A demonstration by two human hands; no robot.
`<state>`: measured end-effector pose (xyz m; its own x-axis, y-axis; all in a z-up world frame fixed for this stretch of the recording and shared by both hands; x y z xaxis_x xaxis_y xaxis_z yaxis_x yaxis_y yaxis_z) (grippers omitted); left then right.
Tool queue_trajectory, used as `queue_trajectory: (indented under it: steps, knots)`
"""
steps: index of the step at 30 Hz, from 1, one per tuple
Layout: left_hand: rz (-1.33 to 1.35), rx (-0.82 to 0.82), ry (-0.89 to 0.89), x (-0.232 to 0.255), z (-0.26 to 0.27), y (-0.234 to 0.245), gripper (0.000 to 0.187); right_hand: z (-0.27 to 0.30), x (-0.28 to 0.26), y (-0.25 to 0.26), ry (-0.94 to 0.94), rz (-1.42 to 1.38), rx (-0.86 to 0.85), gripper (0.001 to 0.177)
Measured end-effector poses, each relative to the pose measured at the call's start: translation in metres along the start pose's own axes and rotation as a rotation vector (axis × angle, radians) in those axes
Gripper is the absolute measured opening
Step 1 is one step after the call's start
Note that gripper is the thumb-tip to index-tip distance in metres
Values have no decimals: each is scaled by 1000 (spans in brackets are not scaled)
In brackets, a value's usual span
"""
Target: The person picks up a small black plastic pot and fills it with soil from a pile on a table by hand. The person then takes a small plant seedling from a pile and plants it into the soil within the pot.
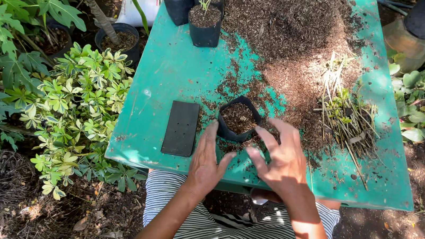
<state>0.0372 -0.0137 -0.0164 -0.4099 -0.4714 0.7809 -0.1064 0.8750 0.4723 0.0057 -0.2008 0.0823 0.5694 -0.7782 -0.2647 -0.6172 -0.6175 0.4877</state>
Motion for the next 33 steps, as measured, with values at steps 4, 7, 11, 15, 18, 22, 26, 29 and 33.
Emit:
queue_trajectory:
  steps: [4,7,11,15,18,22,26,29,33]
  knots:
    - [-21,-8,-22,-2,0,1,79,-12,6,-45,29,195,-380,54]
    - [-42,-13,-10,-7,-2,1,70,-21,8,-64,52,191,-463,55]
    - [-88,-23,-33,-5,1,-3,57,-14,8,-90,-14,247,-754,66]
    - [-105,-30,-45,-1,-6,2,53,-41,6,-83,47,226,-648,71]
    - [-119,-51,-58,-6,-4,-1,52,-31,30,-100,-195,485,-991,81]
    - [-30,-12,-43,-15,-6,-3,55,-27,14,-94,-105,295,-852,74]
    - [200,-27,120,-13,-12,4,106,-28,12,-70,-336,-17,-656,98]
    - [226,-125,191,5,-41,11,135,-36,32,-67,-944,-64,-796,150]
    - [261,-203,162,10,-72,16,149,-19,58,-91,-879,-251,-834,157]
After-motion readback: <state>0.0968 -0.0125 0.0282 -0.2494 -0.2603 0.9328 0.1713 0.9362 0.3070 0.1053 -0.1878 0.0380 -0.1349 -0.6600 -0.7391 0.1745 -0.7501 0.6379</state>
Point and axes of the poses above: each hand's wrist, its own z-axis away from the middle knuckle, its own y-axis out of the back of the hand, x = y × z, the point moved 8 cm from there along -z, towards the middle knuckle, and after that the axes turned 5 degrees about x, right-handed, at the moved point
